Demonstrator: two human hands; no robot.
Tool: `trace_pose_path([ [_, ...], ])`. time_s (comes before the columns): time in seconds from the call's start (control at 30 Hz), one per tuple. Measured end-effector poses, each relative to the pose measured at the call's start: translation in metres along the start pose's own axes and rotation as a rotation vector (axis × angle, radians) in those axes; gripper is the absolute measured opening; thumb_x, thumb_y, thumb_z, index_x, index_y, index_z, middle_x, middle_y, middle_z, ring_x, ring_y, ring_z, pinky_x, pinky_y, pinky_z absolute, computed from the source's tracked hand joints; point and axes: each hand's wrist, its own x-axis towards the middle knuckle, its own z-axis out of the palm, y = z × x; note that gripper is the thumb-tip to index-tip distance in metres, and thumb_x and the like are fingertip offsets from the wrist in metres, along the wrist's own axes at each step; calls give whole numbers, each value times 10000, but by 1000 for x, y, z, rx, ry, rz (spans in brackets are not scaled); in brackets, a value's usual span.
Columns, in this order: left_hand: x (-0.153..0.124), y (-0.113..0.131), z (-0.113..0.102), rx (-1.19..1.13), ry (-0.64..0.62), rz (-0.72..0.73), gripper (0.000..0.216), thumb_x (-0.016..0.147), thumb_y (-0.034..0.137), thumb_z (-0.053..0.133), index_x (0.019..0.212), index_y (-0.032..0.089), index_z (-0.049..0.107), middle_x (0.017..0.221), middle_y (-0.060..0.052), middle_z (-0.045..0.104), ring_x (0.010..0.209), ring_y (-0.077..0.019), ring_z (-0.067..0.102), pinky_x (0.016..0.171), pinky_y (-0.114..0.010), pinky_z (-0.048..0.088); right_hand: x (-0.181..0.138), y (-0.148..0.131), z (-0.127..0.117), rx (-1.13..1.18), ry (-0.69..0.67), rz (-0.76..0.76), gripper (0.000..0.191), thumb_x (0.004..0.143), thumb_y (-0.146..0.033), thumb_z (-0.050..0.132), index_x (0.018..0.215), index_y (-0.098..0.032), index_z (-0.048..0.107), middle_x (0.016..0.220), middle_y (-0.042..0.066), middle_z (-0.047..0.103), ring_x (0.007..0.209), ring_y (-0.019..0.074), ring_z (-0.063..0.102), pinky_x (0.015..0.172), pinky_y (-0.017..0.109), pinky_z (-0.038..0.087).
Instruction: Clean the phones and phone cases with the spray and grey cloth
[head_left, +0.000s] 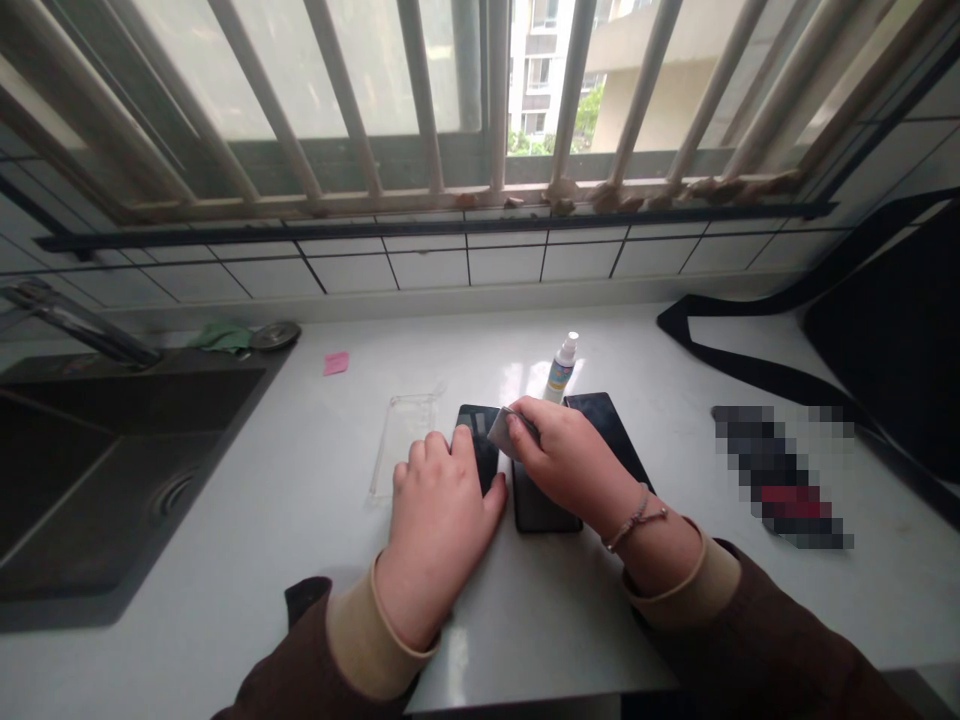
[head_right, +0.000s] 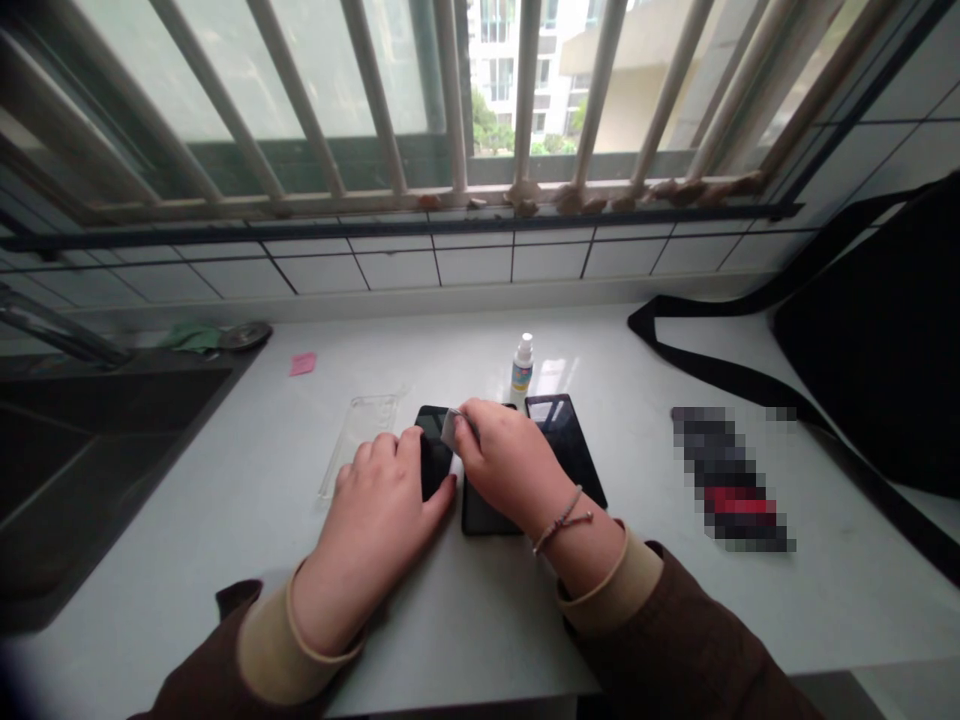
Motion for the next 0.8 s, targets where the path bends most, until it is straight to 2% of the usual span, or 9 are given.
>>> trace_pose_path([
  [0.2,2,1,8,-86,46,-33,462,938,412,687,1293,140,573,1127,-170,651,1108,-377,625,946,-476,516,0,6,8,-94,-81,9,235,1090,-222,528,862,-214,589,878,47,713,806,194,640,726,324,404],
  [0.33,3,-1,10,-165,44,-10,423,927,311,688,1292,146,552,1156,-159,642,1149,-347,616,999,-455,500,0,7,10,-111,-84,-2,245,1099,-224,517,865,-212,590,875,45,710,806,190,639,727,322,404],
  [0.6,5,-2,2,-58,34,-41,398,938,414,698,1231,169,588,1138,-163,663,1134,-387,625,938,-483,514,0,6,11,-128,-89,5,229,1100,-231,516,898,-204,621,910,57,722,838,199,656,746,325,422],
  [0.8,8,-2,11,-89,80,-64,464,908,428,711,1247,151,554,1118,-163,672,1087,-375,646,934,-472,517,0,7,11,-126,-86,3,240,1096,-233,521,872,-209,601,888,48,711,812,193,641,730,321,409],
])
